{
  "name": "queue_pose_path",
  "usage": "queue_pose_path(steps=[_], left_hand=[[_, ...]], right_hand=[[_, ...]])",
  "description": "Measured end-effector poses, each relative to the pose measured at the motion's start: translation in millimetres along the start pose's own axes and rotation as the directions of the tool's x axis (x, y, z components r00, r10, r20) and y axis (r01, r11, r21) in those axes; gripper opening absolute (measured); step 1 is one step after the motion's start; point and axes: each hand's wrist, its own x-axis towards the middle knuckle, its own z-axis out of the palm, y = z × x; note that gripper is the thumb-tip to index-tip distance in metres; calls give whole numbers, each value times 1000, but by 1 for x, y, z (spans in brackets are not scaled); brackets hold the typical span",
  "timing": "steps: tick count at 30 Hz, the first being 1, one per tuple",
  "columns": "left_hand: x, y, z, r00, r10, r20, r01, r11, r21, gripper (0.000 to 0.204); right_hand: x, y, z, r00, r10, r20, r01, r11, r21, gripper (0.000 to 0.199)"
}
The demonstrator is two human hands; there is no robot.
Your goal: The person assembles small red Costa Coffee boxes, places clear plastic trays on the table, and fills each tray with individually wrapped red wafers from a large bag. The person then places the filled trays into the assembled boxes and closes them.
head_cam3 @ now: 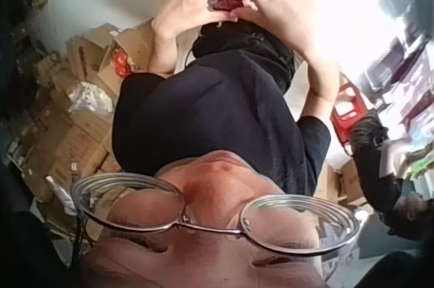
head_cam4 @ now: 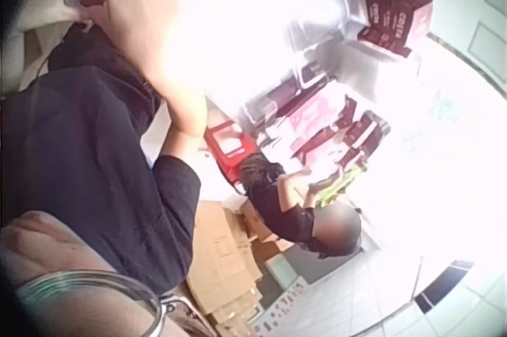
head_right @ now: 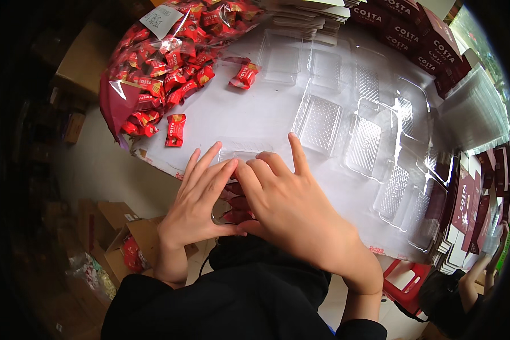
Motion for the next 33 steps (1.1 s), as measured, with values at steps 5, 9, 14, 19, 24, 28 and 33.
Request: queue_pose_path(steps=[5,9,14,19,24,28,33], left_hand=[[1,-4,4,999,16,-36,-18,999,-49,99],[0,-7,0,997,29,-71,-38,992,-123,100],[-5,-12,-5,999,-11,-36,8,996,-93,100],[-1,-16,6,998,9,-68,-13,999,-52,98],[6,-20,11,993,22,-113,-33,995,-94,95],[5,-32,6,975,15,-220,-44,991,-128,88],[-3,-61,-5,735,-362,-574,503,858,103,52]], right_hand=[[-3,-1,1,997,36,-75,-38,999,-23,77],[-2,1,3,993,56,-109,-55,998,5,78],[-1,3,-1,993,45,-111,-39,998,57,74],[0,1,1,976,92,-199,-95,995,-7,68],[2,3,5,962,100,-253,-118,991,-59,62],[5,8,7,971,72,-227,-92,993,-77,59],[4,8,8,974,55,-218,-72,995,-71,60]])
